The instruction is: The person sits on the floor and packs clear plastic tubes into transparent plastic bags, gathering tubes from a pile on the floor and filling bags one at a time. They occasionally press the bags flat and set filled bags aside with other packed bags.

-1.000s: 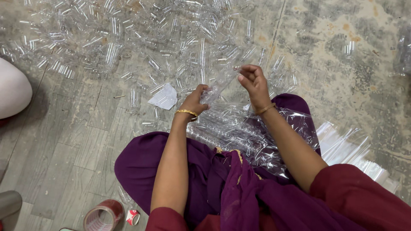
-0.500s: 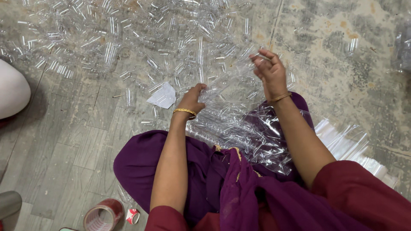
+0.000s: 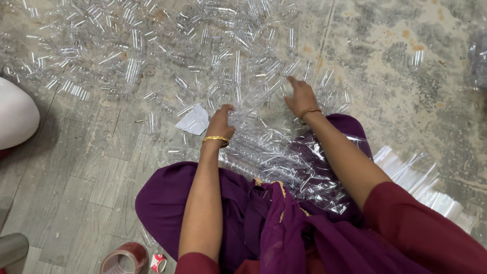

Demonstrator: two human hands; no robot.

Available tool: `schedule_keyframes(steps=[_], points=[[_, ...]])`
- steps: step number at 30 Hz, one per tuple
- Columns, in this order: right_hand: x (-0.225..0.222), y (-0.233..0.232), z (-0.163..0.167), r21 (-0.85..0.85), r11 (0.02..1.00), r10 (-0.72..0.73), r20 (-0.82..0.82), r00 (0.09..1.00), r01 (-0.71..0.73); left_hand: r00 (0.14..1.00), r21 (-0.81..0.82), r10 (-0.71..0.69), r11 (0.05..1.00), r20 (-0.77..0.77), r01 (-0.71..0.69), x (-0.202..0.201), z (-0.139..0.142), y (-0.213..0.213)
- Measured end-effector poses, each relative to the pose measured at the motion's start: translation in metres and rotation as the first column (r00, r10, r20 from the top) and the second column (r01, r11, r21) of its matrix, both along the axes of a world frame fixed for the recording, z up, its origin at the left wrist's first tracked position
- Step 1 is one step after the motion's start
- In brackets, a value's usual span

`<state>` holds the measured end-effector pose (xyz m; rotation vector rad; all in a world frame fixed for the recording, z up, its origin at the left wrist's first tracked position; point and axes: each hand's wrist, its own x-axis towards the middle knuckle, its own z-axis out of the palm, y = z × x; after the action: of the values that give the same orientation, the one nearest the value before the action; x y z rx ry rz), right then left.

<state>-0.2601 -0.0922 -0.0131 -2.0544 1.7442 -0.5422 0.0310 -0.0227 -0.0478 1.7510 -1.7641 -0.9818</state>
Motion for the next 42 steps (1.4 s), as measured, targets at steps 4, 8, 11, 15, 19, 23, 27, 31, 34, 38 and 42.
schedule_keyframes(steps=[4,8,11,15,19,23,27,31,34,38,42], points=[[0.015,-0.002,-0.011,0.058,0.991,0.135,-0.327,0.935,-0.122,0.998,0.040,0.031,0.999,0.059,-0.033,0.003,-0.006,0.001],[0.014,0.003,-0.020,0.067,0.986,0.164,-0.338,0.927,-0.150,0.999,0.058,0.031,0.998,0.043,-0.033,0.002,-0.010,-0.001],[0.007,0.005,-0.023,-0.004,0.982,0.185,-0.224,0.957,-0.191,0.999,0.059,0.028,0.998,0.043,-0.031,0.001,-0.010,-0.001],[0.000,-0.003,-0.008,-0.068,0.998,0.024,0.143,0.989,-0.014,0.997,0.072,0.048,0.996,0.061,-0.053,0.001,-0.008,0.000],[-0.012,-0.017,0.024,0.244,0.930,-0.358,0.766,0.534,0.274,0.996,0.110,0.046,0.992,0.081,-0.055,0.000,-0.003,-0.001],[-0.025,-0.019,0.040,0.502,0.861,-0.489,0.861,-0.136,0.078,0.999,0.099,-0.039,0.994,0.005,0.038,0.000,0.001,-0.001],[-0.033,-0.012,0.041,0.475,0.880,-0.473,0.874,-0.109,-0.009,0.997,0.059,-0.065,0.996,-0.052,0.068,0.002,-0.001,0.000],[-0.032,-0.001,0.041,0.408,0.913,-0.408,0.907,0.099,0.026,0.991,0.145,-0.113,0.984,0.077,0.101,0.001,-0.007,0.001],[-0.021,0.008,0.037,0.353,0.935,-0.354,0.926,0.128,0.034,0.985,0.098,-0.173,0.980,0.008,0.171,-0.003,-0.010,0.002],[-0.014,0.006,0.043,0.331,0.937,-0.343,0.932,0.116,0.108,0.970,0.101,-0.197,0.972,-0.141,0.212,-0.008,-0.009,0.004],[-0.023,-0.002,0.062,0.245,0.937,-0.259,0.965,0.028,0.249,0.961,0.043,-0.170,0.982,-0.216,0.183,-0.006,0.001,0.004]])
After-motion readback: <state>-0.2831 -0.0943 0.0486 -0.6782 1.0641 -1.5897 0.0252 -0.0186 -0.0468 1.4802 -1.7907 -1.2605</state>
